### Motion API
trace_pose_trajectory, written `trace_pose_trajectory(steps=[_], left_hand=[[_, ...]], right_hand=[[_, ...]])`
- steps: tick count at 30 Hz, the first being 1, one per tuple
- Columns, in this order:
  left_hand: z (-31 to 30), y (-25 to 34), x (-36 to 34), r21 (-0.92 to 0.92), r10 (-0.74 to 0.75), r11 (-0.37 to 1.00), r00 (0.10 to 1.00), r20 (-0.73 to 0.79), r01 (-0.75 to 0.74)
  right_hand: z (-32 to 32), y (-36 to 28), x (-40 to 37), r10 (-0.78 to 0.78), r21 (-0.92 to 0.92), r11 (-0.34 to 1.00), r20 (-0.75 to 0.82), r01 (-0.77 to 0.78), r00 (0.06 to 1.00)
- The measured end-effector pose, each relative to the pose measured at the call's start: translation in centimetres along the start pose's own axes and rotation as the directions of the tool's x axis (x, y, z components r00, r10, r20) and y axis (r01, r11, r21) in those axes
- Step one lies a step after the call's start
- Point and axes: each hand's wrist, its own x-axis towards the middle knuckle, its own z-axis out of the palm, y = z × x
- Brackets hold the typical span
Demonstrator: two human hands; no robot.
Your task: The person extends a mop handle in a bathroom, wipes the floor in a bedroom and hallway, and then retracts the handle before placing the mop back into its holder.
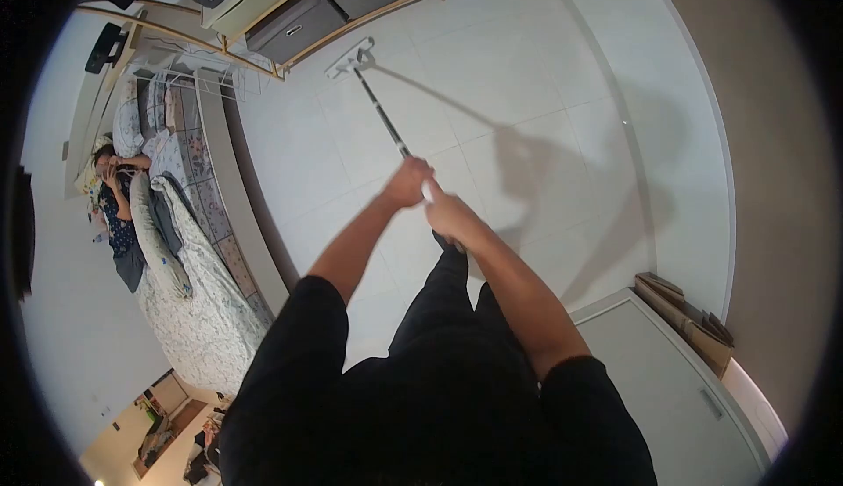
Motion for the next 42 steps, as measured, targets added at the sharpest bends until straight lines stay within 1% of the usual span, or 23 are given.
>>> trace_pose_trajectory(steps=[2, 3, 5, 7, 8, 9, 12, 13, 17, 19, 21, 22, 23, 26, 30, 32, 33, 35, 36, 37, 38, 41, 42], left_hand=[[3.6, 3.2, -0.5, 0.075, 0.047, 0.995, 0.988, 0.150, -0.059], [4.1, 6.4, 0.3, 0.052, 0.056, 0.996, 0.954, 0.294, -0.074], [7.9, 12.6, 0.6, -0.142, 0.128, 0.985, 0.956, 0.265, -0.093], [6.6, 20.7, 0.9, -0.274, 0.272, 0.942, 0.918, 0.288, -0.193], [8.0, 24.2, -0.1, -0.424, 0.318, 0.885, 0.913, 0.257, -0.190], [7.8, 27.4, -0.6, -0.505, 0.426, 0.839, 0.819, 0.383, -0.201], [5.8, 33.0, -3.7, -0.655, 0.738, 0.652, 0.519, 0.432, -0.382], [6.3, 33.4, -4.5, -0.664, 0.736, 0.654, 0.507, 0.448, -0.363], [6.7, 28.3, -2.7, -0.575, 0.671, 0.734, 0.518, 0.530, -0.363], [6.6, 22.5, -0.3, -0.468, 0.609, 0.792, 0.566, 0.556, -0.392], [5.8, 15.9, 3.0, -0.355, 0.526, 0.850, 0.632, 0.569, -0.388], [5.7, 12.4, 4.8, -0.155, 0.500, 0.838, 0.623, 0.602, -0.523], [4.7, 9.3, 6.0, -0.045, 0.351, 0.912, 0.720, 0.598, -0.408], [3.4, 1.4, 10.0, 0.231, 0.140, 0.927, 0.845, 0.516, -0.295], [2.5, 1.6, 12.9, 0.250, 0.172, 0.897, 0.809, 0.562, -0.365], [7.7, 5.5, 12.1, 0.191, 0.237, 0.887, 0.768, 0.595, -0.421], [11.3, 7.8, 10.8, 0.033, 0.281, 0.931, 0.773, 0.569, -0.363], [11.9, 17.3, 8.3, -0.124, 0.385, 0.895, 0.604, 0.698, -0.428], [12.2, 21.8, 6.6, -0.299, 0.513, 0.836, 0.463, 0.723, -0.459], [13.4, 25.4, 3.1, -0.438, 0.603, 0.797, 0.588, 0.539, -0.416], [11.5, 29.2, 1.3, -0.539, 0.712, 0.702, 0.470, 0.522, -0.466], [9.3, 36.8, -2.7, -0.638, 0.818, 0.534, 0.148, 0.556, -0.555], [9.5, 37.1, -2.6, -0.642, 0.819, 0.530, 0.138, 0.557, -0.554]], right_hand=[[0.7, 4.7, -3.4, -0.122, -0.065, 0.991, -0.055, 0.118, 0.991], [0.3, 6.2, -5.9, 0.031, -0.094, 0.995, -0.072, -0.037, 0.997], [-1.2, 10.6, -12.0, 0.004, -0.128, 0.992, -0.133, -0.021, 0.991], [-3.3, 11.1, -19.6, 0.299, -0.191, 0.931, -0.087, -0.310, 0.950], [-2.5, 13.7, -23.6, 0.225, -0.208, 0.944, -0.160, -0.255, 0.961], [-2.3, 12.5, -27.5, 0.337, -0.164, 0.920, -0.126, -0.355, 0.933], [4.1, 14.2, -35.2, 0.278, -0.018, 0.957, -0.242, -0.290, 0.930], [4.9, 13.8, -35.8, 0.359, 0.017, 0.931, -0.218, -0.365, 0.907], [3.2, 10.7, -30.3, 0.499, 0.136, 0.865, -0.154, -0.482, 0.853], [4.4, 13.3, -24.8, 0.259, 0.258, 0.950, -0.343, -0.174, 0.903], [2.2, 10.8, -17.6, 0.232, 0.348, 0.931, -0.330, -0.111, 0.915], [2.8, 11.9, -13.2, 0.255, 0.454, 0.886, -0.312, -0.093, 0.915], [3.0, 12.7, -8.6, 0.098, 0.371, 0.927, -0.402, 0.064, 0.910], [0.6, 8.6, 1.4, 0.102, 0.344, 0.938, -0.414, 0.051, 0.905], [-1.0, 9.0, 1.6, 0.032, 0.179, 0.982, -0.480, 0.062, 0.876], [-1.1, 12.9, -3.3, 0.016, 0.104, 0.994, -0.468, 0.037, 0.884], [-0.2, 16.2, -6.7, -0.153, -0.058, 0.988, -0.512, 0.144, 0.845], [1.0, 19.2, -15.3, 0.256, 0.136, 0.966, -0.338, -0.222, 0.906], [1.6, 18.2, -20.8, 0.235, 0.198, 0.966, -0.401, -0.167, 0.885], [4.3, 20.7, -25.6, 0.264, 0.205, 0.959, -0.407, -0.194, 0.875], [5.8, 19.7, -30.2, 0.465, 0.393, 0.858, -0.319, -0.332, 0.826], [9.3, 16.1, -38.9, 0.520, 0.510, 0.811, -0.406, -0.286, 0.751], [9.3, 16.1, -39.0, 0.526, 0.519, 0.806, -0.405, -0.286, 0.748]])
